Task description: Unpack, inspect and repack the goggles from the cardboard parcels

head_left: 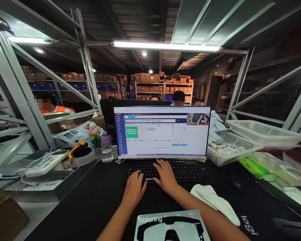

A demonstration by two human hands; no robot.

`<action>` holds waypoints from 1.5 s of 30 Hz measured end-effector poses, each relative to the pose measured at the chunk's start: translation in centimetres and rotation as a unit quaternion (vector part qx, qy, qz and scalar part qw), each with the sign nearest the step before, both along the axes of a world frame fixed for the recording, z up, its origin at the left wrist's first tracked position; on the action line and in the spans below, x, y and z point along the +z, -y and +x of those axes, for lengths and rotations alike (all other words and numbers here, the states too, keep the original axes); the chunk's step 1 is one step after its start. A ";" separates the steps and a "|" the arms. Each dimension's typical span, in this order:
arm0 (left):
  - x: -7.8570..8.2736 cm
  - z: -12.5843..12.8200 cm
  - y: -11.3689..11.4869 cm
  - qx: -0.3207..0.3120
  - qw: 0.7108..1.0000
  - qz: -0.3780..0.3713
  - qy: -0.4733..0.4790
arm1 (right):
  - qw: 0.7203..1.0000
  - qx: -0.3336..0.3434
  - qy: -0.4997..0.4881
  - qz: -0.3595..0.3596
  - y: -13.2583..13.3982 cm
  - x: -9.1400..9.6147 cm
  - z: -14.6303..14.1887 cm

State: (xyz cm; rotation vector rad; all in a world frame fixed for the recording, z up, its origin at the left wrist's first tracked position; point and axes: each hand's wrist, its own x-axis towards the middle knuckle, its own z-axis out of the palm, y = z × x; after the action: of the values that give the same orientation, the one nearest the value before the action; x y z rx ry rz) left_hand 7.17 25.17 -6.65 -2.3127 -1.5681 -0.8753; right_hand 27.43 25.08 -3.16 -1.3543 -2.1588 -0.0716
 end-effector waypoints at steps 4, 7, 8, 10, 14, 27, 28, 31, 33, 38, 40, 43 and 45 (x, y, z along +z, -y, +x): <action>-0.2 -0.3 -0.2 -0.001 1.000 -0.003 -0.003 | 1.000 -0.001 0.007 -0.012 0.8 0.0 0.2; -0.4 -0.5 -0.4 -0.005 1.000 -0.004 -0.006 | 1.000 -0.022 0.008 -0.006 1.0 0.9 0.6; -0.5 -0.6 -0.4 -0.006 1.000 -0.004 -0.006 | 0.999 -0.032 0.009 -0.003 0.9 1.4 0.9; -0.5 -0.6 -0.4 -0.007 1.000 -0.001 -0.004 | 0.998 -0.057 0.012 0.001 0.6 2.7 2.2; -0.3 -0.4 -0.2 -0.007 1.000 0.002 0.009 | 0.991 -0.128 0.018 -0.019 0.3 4.8 8.5; 4.8 0.2 1.8 -0.067 0.984 -0.064 0.155 | 0.939 -0.336 0.071 -0.015 6.8 -2.5 30.2; 5.6 0.3 2.2 -0.080 0.981 -0.076 0.162 | 0.941 -0.331 0.071 -0.011 6.8 -2.9 30.8; 7.9 0.5 4.0 -0.134 0.969 -0.123 0.169 | 0.942 -0.329 0.059 0.000 6.8 -3.7 32.8; 9.4 0.9 5.7 -0.180 0.956 -0.163 0.161 | 0.941 -0.336 0.045 0.001 6.8 -4.4 33.9; 11.8 2.7 11.0 -0.318 0.900 -0.293 0.048 | 0.943 -0.333 0.016 0.019 6.6 -6.4 35.1; 11.6 4.1 12.5 -0.306 0.892 -0.322 -0.085 | 0.943 -0.331 0.010 0.027 6.3 -6.8 35.2; 10.0 6.7 13.4 -0.235 0.902 -0.315 -0.180 | 0.943 -0.331 0.006 0.035 6.0 -7.2 35.3; 8.7 8.4 13.4 -0.226 0.903 -0.318 -0.180 | 0.944 -0.329 0.007 0.035 5.8 -7.3 35.4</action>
State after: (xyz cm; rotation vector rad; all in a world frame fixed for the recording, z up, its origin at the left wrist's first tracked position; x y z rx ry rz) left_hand 15.56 11.77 2.00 -3.1344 -1.2936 0.0616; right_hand 62.86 19.24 -10.51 -1.9737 -1.6049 -0.4106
